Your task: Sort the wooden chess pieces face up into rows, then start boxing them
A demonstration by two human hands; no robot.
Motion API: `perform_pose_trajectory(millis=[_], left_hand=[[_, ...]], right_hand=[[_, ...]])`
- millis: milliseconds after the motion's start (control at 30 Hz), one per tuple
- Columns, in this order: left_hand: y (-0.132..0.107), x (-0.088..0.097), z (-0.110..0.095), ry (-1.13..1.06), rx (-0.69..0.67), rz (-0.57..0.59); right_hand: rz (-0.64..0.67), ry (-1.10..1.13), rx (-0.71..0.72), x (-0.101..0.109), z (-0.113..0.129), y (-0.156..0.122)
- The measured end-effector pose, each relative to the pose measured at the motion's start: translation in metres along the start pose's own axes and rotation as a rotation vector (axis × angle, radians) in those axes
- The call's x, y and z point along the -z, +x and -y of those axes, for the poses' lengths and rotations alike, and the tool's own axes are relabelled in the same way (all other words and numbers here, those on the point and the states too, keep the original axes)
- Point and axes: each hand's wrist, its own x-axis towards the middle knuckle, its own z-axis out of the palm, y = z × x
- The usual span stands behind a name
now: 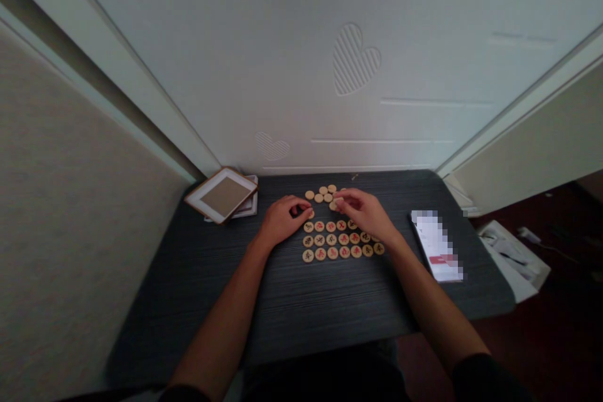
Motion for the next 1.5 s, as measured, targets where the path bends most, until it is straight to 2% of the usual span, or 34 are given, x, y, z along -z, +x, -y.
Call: perform_pose_trajectory(millis=[67,233,333,533,733,900,1100,1233,1367,1500], left_hand=[[0.0,0.0,0.0,-0.005,-0.004,-0.003],[-0.001,0.0,0.001,-0.008,-0.007,-0.001],[-0.001,0.0,0.002,-0.012,-0.008,0.007],[-0.001,0.001,0.004,-0.022,-0.009,0.018],[-0.001,0.001,0.004,-0.021,-0.01,0.017],[0.0,0.001,0.003,-0.018,-0.01,0.03],[0.0,0.002,0.001,-0.013,-0.004,0.021],[0.0,0.002,0.001,-0.006,0.0,0.025],[0.0,0.002,0.001,-0.017,0.009,0.022],[0.001,0.0,0.001,-0.008,0.005,0.017]], right_hand=[[0.015,-0.043,-0.008,-0.011,0.002,0.004],[0.062,-0.327,0.025,-0.032,0.008,0.014],[0.091,-0.4,-0.003,-0.038,0.014,0.018],[0.058,-0.551,-0.107,-0.046,0.013,0.02],[0.052,-0.665,-0.139,-0.048,0.011,0.016],[0.02,-0.671,-0.098,-0.048,0.01,0.014],[-0.122,-0.608,-0.015,-0.022,0.002,0.012],[-0.124,-0.579,0.032,-0.008,-0.004,0.006],[-0.09,-0.586,0.035,-0.013,-0.009,0.003],[-0.105,-0.645,-0.021,-0.024,-0.012,0.006]])
